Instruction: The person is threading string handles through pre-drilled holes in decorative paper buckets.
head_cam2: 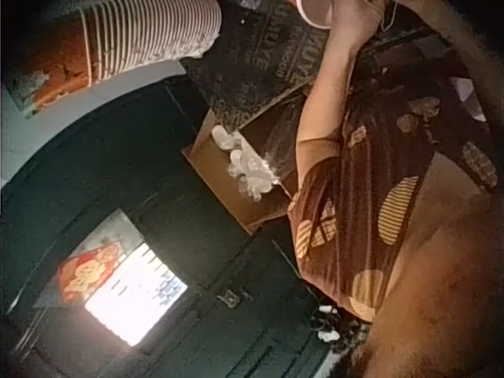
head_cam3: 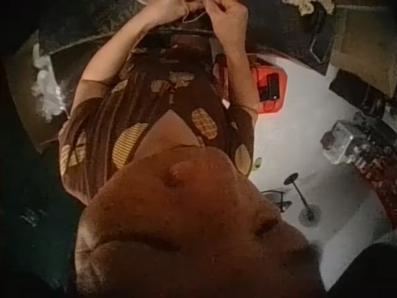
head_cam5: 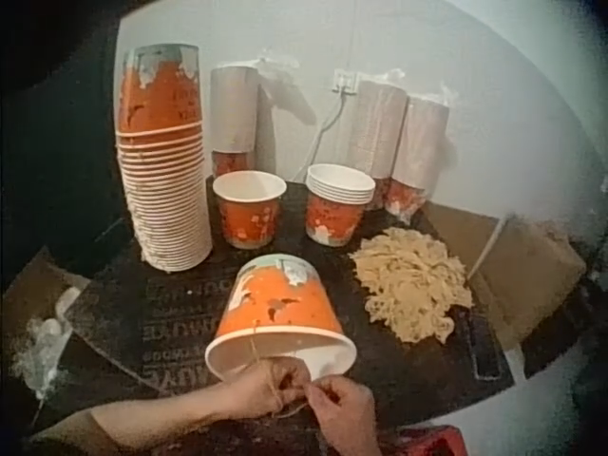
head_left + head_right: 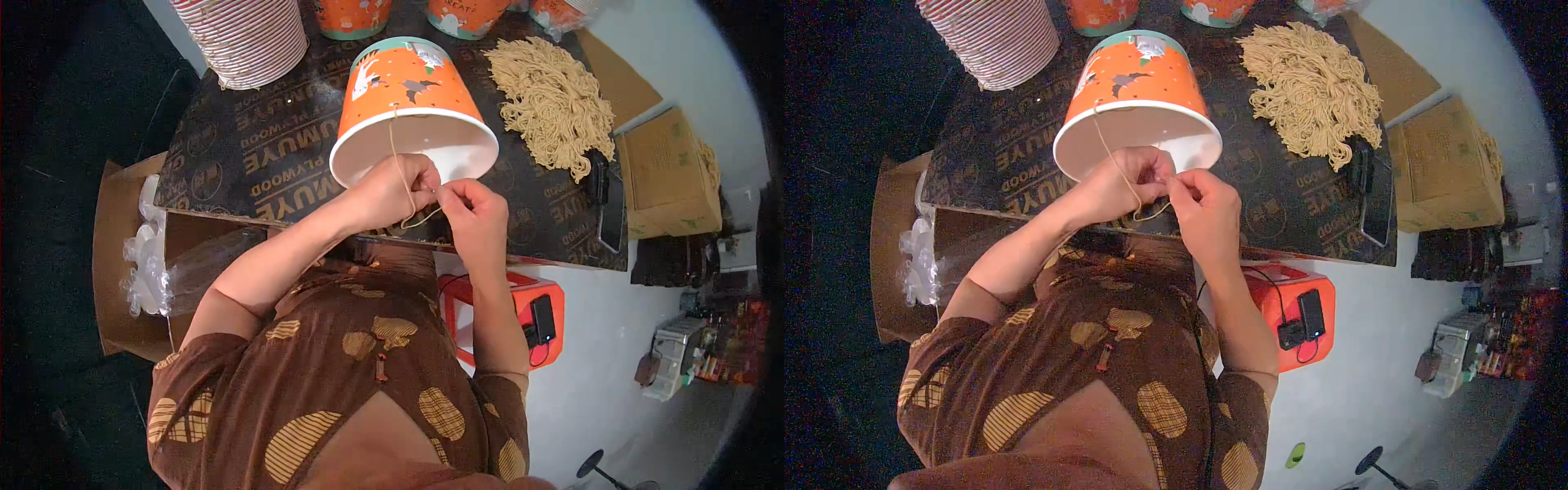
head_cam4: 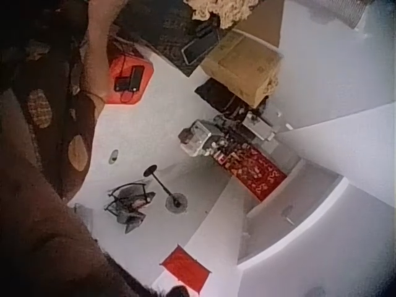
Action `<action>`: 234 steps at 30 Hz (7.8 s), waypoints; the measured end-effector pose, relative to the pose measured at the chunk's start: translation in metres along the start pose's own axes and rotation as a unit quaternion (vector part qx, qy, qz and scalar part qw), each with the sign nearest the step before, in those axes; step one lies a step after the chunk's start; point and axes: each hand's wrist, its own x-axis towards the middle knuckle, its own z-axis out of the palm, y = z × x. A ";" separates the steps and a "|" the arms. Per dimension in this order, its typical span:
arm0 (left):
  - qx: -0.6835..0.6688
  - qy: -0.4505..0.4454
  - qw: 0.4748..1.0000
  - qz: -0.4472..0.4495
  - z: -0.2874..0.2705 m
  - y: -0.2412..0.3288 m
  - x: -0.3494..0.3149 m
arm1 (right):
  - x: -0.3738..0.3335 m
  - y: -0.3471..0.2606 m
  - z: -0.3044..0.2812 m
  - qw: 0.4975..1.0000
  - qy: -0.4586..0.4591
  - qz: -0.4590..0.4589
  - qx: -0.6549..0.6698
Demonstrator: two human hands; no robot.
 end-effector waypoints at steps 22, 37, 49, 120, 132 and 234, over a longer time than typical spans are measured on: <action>-0.169 -0.022 0.985 -0.039 -0.006 0.000 -0.006 | -0.001 0.006 0.009 0.973 0.015 -0.139 -0.183; -0.158 -0.016 0.983 -0.094 -0.009 0.007 -0.002 | 0.001 0.016 0.013 0.976 0.039 -0.156 -0.148; -0.177 0.006 0.980 -0.094 -0.008 0.003 -0.004 | 0.000 0.013 0.014 0.953 0.021 -0.200 -0.228; 0.163 0.124 0.967 0.150 -0.004 -0.005 -0.020 | 0.009 0.011 0.006 0.978 -0.056 -0.168 -0.108; 0.146 0.135 0.980 0.028 -0.007 -0.004 -0.016 | 0.006 0.014 -0.005 0.918 -0.128 -0.295 -0.233; -0.020 0.035 0.999 0.000 -0.008 -0.004 -0.014 | -0.018 -0.006 0.029 0.903 0.042 -0.255 -0.344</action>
